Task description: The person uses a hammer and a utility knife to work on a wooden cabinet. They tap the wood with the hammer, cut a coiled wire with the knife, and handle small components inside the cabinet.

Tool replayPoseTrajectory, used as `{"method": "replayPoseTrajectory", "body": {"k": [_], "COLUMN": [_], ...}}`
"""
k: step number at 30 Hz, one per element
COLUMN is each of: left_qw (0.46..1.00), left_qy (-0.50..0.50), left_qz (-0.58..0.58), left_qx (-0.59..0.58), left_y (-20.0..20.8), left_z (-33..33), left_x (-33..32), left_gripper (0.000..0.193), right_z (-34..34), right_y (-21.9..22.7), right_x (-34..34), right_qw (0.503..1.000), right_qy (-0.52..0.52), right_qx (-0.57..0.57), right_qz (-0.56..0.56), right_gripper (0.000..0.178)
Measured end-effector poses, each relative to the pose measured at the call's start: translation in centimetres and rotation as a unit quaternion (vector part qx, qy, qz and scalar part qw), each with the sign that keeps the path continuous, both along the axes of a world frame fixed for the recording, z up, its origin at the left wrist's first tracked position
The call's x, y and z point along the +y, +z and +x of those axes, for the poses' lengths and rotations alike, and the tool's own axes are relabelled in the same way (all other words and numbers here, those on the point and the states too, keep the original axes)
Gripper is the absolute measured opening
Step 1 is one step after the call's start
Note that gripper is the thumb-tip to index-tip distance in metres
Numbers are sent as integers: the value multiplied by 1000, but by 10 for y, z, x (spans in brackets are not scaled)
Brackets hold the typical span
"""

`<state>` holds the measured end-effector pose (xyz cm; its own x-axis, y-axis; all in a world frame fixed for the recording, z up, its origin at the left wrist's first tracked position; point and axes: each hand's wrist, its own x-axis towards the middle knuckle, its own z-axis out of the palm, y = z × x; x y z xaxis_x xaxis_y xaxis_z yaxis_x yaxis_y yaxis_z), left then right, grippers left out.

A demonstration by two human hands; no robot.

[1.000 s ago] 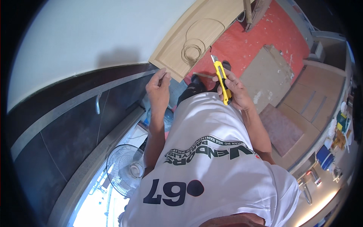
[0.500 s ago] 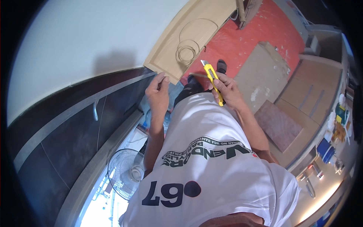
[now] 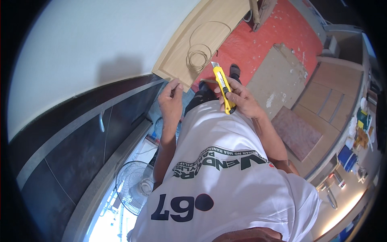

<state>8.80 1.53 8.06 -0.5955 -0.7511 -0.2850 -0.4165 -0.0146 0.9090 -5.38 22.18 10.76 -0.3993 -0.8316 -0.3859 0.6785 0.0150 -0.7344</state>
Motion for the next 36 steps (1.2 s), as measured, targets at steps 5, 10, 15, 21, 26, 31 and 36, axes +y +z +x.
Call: {"method": "replayPoseTrajectory", "body": {"k": [5, 10, 15, 21, 26, 31, 36], "left_qw": [1000, 1000, 999, 993, 968, 942, 919], "left_qy": [-6, -24, -50, -98, -190, -186, -202], "left_qz": [6, 1, -4, -62, -140, -195, -230], "left_qx": [-5, -19, -3, -19, -80, -202, -250], "left_y": [8, 10, 9, -13, -44, -75, -82], "left_z": [-10, -25, -55, -140, -230, -290, -314], "left_x": [-2, 2, 0, -14, -12, -5, 1], "left_gripper": [26, 26, 26, 26, 40, 53, 51], "right_z": [-1, -9, -23, -62, -101, -142, -160], "right_y": [-9, -14, -9, -18, -35, -65, -94], "right_x": [0, 7, 20, 39, 45, 36, 18], "right_qw": [999, 997, 998, 997, 996, 995, 981], "right_qy": [-39, -32, -30, -26, -48, -30, -52], "right_qx": [7, 33, 29, 33, 61, 33, 106], "right_qz": [19, 59, 55, 62, 52, 84, 157], "right_gripper": [51, 50, 48, 49, 50, 54, 50]}}
